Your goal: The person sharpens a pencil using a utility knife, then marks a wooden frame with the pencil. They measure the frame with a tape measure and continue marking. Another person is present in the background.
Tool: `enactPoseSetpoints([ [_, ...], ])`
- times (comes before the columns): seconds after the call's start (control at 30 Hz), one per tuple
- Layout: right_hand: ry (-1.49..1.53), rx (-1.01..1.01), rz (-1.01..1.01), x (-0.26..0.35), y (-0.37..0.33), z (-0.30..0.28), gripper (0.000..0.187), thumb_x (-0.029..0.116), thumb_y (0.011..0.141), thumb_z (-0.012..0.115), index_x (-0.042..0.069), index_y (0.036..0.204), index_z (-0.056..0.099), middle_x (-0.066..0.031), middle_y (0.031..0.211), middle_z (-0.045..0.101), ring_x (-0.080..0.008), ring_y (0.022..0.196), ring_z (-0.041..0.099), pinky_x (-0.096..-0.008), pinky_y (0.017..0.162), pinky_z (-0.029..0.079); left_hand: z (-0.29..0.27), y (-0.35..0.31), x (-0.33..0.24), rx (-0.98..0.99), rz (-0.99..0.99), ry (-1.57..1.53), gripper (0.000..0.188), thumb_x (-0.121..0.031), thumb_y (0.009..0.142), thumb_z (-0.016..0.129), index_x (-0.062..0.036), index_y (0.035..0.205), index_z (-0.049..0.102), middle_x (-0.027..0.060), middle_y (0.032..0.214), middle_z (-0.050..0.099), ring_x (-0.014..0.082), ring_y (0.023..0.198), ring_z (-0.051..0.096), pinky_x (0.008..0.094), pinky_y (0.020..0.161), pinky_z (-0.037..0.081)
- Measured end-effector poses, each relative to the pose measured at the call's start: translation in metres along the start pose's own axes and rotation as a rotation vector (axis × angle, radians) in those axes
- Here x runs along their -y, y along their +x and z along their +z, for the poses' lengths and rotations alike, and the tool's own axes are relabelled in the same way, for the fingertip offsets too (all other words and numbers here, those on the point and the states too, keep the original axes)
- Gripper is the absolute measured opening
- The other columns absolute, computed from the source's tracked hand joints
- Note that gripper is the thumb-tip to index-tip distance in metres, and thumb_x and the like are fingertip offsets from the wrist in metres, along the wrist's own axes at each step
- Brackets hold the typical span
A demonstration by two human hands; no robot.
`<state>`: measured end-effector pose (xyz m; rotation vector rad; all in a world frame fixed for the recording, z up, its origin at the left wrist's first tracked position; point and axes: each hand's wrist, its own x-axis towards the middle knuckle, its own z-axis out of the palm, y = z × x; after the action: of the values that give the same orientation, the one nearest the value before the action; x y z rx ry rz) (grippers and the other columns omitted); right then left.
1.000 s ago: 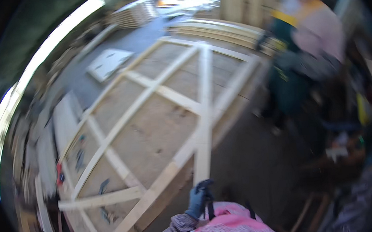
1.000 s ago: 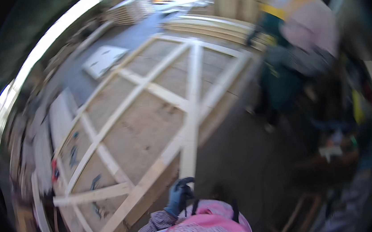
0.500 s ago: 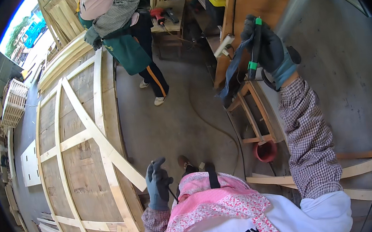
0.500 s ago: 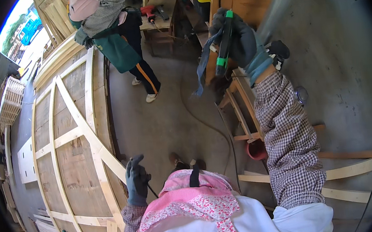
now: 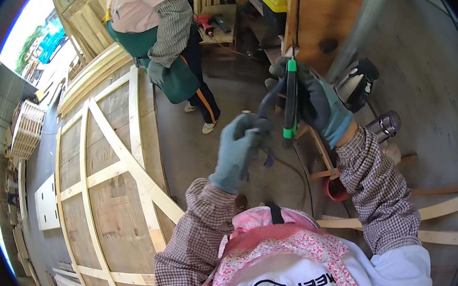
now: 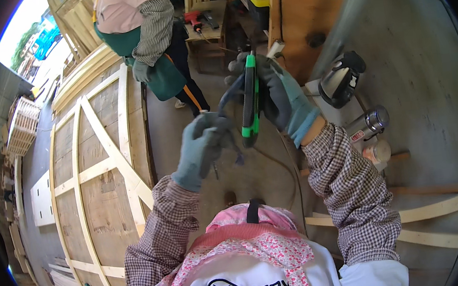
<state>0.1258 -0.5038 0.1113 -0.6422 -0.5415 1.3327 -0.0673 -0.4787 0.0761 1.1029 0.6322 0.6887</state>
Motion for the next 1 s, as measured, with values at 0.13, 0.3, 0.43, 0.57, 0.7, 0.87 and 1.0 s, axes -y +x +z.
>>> enactPoseSetpoints([
  [0.13, -0.037, -0.139, -0.079, 0.003, 0.006, -0.049, 0.03, 0.024, 0.094, 0.049, 0.007, 0.12, 0.05, -0.0132, 0.109, 0.062, -0.027, 0.093, 0.064, -0.0387, 0.079, 0.055, -0.054, 0.009, 0.017, -0.054, -0.012, -0.063, 0.02, -0.014, 0.085, 0.052, -0.0017, 0.1, 0.056, 0.0011, 0.07, 0.054, 0.0031, 0.049, 0.041, 0.0166, 0.042, 0.03],
  [0.3, 0.135, -0.16, 0.149, -0.017, -0.018, -0.105, 0.027, 0.031, 0.092, 0.053, 0.01, 0.109, 0.057, -0.0055, 0.089, 0.063, -0.0162, 0.071, 0.061, -0.0312, 0.068, 0.055, -0.086, 0.026, 0.022, 0.01, -0.12, -0.056, 0.022, -0.022, 0.091, 0.052, -0.0038, 0.102, 0.055, -0.001, 0.068, 0.051, 0.0012, 0.044, 0.035, 0.0168, 0.04, 0.028],
  [0.43, 0.047, -0.441, 0.388, -0.057, -0.058, -0.08, 0.035, 0.045, 0.089, 0.056, 0.011, 0.099, 0.057, -0.0013, 0.077, 0.058, -0.0129, 0.063, 0.057, -0.0262, 0.058, 0.051, -0.088, 0.047, 0.027, 0.054, -0.209, -0.118, 0.024, -0.026, 0.091, 0.053, -0.0051, 0.102, 0.054, -0.0006, 0.068, 0.052, 0.002, 0.043, 0.035, 0.0169, 0.041, 0.028],
  [0.57, 0.047, -0.661, 0.531, -0.127, -0.072, -0.085, 0.037, 0.046, 0.086, 0.059, 0.01, 0.094, 0.057, -0.0029, 0.075, 0.06, -0.0144, 0.062, 0.058, -0.0254, 0.055, 0.05, -0.099, 0.071, 0.055, 0.11, -0.455, 0.126, 0.028, -0.029, 0.09, 0.055, -0.0079, 0.107, 0.05, 0.0019, 0.073, 0.057, 0.0034, 0.045, 0.037, 0.0183, 0.042, 0.03],
  [0.7, 0.131, -0.651, 0.591, -0.164, -0.107, -0.085, 0.032, 0.031, 0.089, 0.059, 0.005, 0.107, 0.057, -0.0081, 0.094, 0.064, -0.0171, 0.08, 0.063, -0.0249, 0.065, 0.053, -0.119, 0.087, 0.105, 0.199, -0.597, 0.278, 0.031, -0.03, 0.09, 0.057, -0.0115, 0.112, 0.045, 0.004, 0.08, 0.06, 0.0044, 0.048, 0.039, 0.0194, 0.043, 0.032],
  [0.87, 0.427, -0.731, 0.427, -0.188, -0.153, -0.081, 0.029, 0.022, 0.091, 0.056, 0.002, 0.112, 0.056, -0.01, 0.099, 0.065, -0.0179, 0.087, 0.064, -0.0277, 0.069, 0.055, -0.11, 0.072, 0.138, 0.216, -0.746, 0.278, 0.04, -0.035, 0.092, 0.051, -0.0117, 0.123, 0.043, 0.0072, 0.094, 0.06, 0.0061, 0.062, 0.048, 0.0196, 0.051, 0.039],
  [1.0, 0.684, -0.614, 0.298, -0.194, -0.181, -0.081, 0.03, 0.027, 0.092, 0.056, 0.003, 0.109, 0.057, -0.0053, 0.092, 0.064, -0.013, 0.081, 0.065, -0.0247, 0.065, 0.057, -0.097, 0.034, 0.154, 0.228, -0.832, -0.024, 0.042, -0.027, 0.094, 0.048, -0.0064, 0.131, 0.042, 0.0074, 0.097, 0.061, 0.0059, 0.066, 0.051, 0.0184, 0.059, 0.043],
])
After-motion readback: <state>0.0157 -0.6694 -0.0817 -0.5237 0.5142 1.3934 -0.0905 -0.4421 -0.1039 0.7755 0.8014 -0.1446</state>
